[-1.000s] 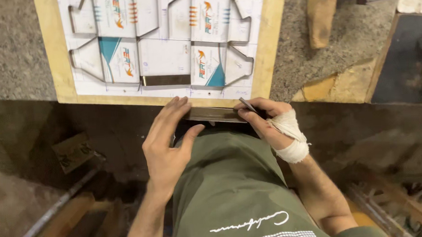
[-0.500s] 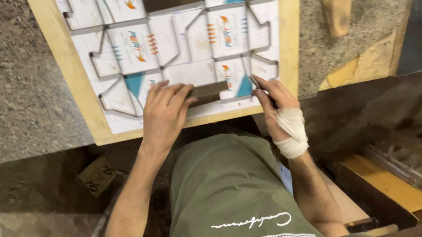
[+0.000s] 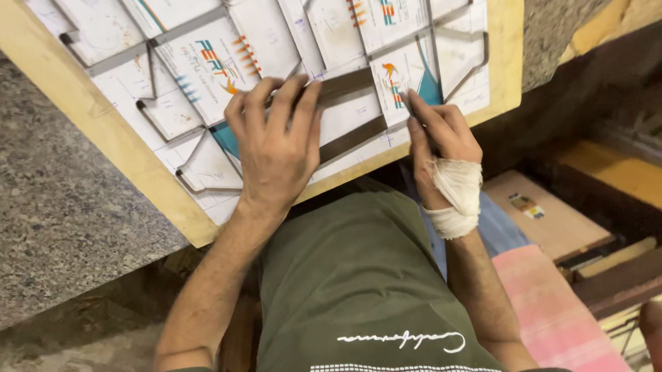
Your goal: The person places a white plastic bag on a wooden board with metal frames, then removes it. They proceed to pick up small metal strips and fit them into the slots of the metal frames, adjusting them to ensure a proper fit.
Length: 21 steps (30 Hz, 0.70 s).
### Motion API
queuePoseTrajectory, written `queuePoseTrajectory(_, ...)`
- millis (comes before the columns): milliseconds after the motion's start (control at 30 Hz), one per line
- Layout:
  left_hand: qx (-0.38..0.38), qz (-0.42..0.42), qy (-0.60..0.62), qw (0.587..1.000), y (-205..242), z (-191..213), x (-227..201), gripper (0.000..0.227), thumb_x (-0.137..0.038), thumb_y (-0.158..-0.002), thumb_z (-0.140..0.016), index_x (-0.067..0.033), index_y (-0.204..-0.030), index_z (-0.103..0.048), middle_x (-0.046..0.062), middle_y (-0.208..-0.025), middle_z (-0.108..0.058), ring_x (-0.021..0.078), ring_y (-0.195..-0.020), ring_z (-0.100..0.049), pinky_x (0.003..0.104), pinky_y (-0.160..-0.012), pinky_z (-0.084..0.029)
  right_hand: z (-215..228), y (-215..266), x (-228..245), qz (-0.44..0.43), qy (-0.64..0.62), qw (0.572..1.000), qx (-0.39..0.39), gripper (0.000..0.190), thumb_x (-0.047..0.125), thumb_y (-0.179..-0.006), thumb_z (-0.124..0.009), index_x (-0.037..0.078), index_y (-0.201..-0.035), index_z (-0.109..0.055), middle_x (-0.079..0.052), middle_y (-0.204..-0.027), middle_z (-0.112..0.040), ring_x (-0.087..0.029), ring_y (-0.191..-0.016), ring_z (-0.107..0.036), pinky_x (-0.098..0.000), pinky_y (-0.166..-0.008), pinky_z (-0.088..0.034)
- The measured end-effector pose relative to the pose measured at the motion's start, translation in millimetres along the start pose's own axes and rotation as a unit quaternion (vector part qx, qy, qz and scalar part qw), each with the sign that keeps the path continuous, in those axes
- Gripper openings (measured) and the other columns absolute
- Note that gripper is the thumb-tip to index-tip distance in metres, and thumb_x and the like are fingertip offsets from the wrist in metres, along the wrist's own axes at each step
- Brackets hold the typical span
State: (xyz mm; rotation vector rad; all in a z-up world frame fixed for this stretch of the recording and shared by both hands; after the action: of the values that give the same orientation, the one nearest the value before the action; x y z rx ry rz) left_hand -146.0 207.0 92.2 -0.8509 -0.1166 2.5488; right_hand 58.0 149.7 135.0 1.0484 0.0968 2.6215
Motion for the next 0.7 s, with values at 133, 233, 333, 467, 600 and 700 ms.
queuePoseTrajectory(133,0.016,-0.056,0.024,0.998,-10,-10,3,0.038,-0.012,-0.096,-0.077,-0.0003,-0.131,-0.067,0.01,-0.131,-0.063,0.0276,-0.119,-0.057,0.044,-0.102,-0.048,-24,-1,9,0.032,0.015,0.999,-0.014,0.033,0.0,-0.104,-0.07,0.01,-0.135,-0.07,-0.009,-0.104,-0.065,-0.017,-0.089,-0.065,-0.0276,-0.083,-0.054)
queuePoseTrajectory(233,0.02,-0.074,0.017,0.997,-13,-17,12,0.035,-0.01,-0.096,-0.076,-0.0006,-0.129,-0.069,0.008,-0.125,-0.064,0.0254,-0.111,-0.06,0.042,-0.096,-0.05,-37,-3,16,0.013,0.065,0.998,-0.014,0.033,-0.001,-0.103,-0.074,0.012,-0.133,-0.072,-0.009,-0.099,-0.063,-0.018,-0.081,-0.063,-0.0277,-0.076,-0.053)
queuePoseTrajectory(333,0.014,-0.083,0.034,0.996,-9,-22,16,0.031,-0.007,-0.096,-0.075,-0.0035,-0.127,-0.073,0.006,-0.121,-0.067,0.0232,-0.104,-0.06,0.039,-0.091,-0.05,-41,-6,19,0.021,0.061,0.998,-0.013,0.034,-0.001,-0.104,-0.074,0.012,-0.136,-0.071,-0.008,-0.103,-0.064,-0.017,-0.084,-0.063,-0.0273,-0.078,-0.053)
queuePoseTrajectory(467,-0.002,-0.09,0.03,0.995,-7,-26,20,0.027,-0.005,-0.099,-0.075,-0.006,-0.125,-0.075,0.005,-0.118,-0.068,0.021,-0.095,-0.057,0.038,-0.086,-0.048,-44,-11,21,0.004,0.053,0.998,-0.036,0.03,0.0,-0.105,-0.077,0.013,-0.132,-0.073,-0.006,-0.102,-0.064,-0.015,-0.08,-0.062,-0.0259,-0.074,-0.051)
queuePoseTrajectory(600,-0.002,-0.094,0.049,0.994,-5,-28,25,0.031,-0.002,-0.096,-0.073,-0.0062,-0.127,-0.075,0.005,-0.118,-0.068,0.0215,-0.095,-0.057,0.039,-0.087,-0.047,-45,-11,21,0.029,0.077,0.996,-0.042,0.031,0.002,-0.107,-0.079,0.015,-0.134,-0.073,-0.006,-0.108,-0.061,-0.014,-0.083,-0.06,-0.0252,-0.076,-0.052)
queuePoseTrajectory(700,-0.001,-0.095,0.065,0.993,-4,-30,25,0.03,-0.004,-0.097,-0.074,-0.007,-0.127,-0.075,0.006,-0.118,-0.068,0.0216,-0.093,-0.056,0.04,-0.085,-0.046,-47,-10,19,0.023,0.1,0.994,-0.039,0.029,0.001,-0.107,-0.078,0.014,-0.133,-0.073,-0.006,-0.109,-0.057,-0.014,-0.083,-0.058,-0.0258,-0.077,-0.051)
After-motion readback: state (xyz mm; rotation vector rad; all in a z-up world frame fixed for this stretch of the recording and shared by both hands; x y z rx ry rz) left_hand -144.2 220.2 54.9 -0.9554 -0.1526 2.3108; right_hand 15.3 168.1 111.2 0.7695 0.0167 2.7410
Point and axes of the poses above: each hand's wrist, its own y-axis away from the middle knuckle, its own z-axis out of the back of the hand, x = y × z, the point moved 3 cm from there along -y, towards the middle knuckle
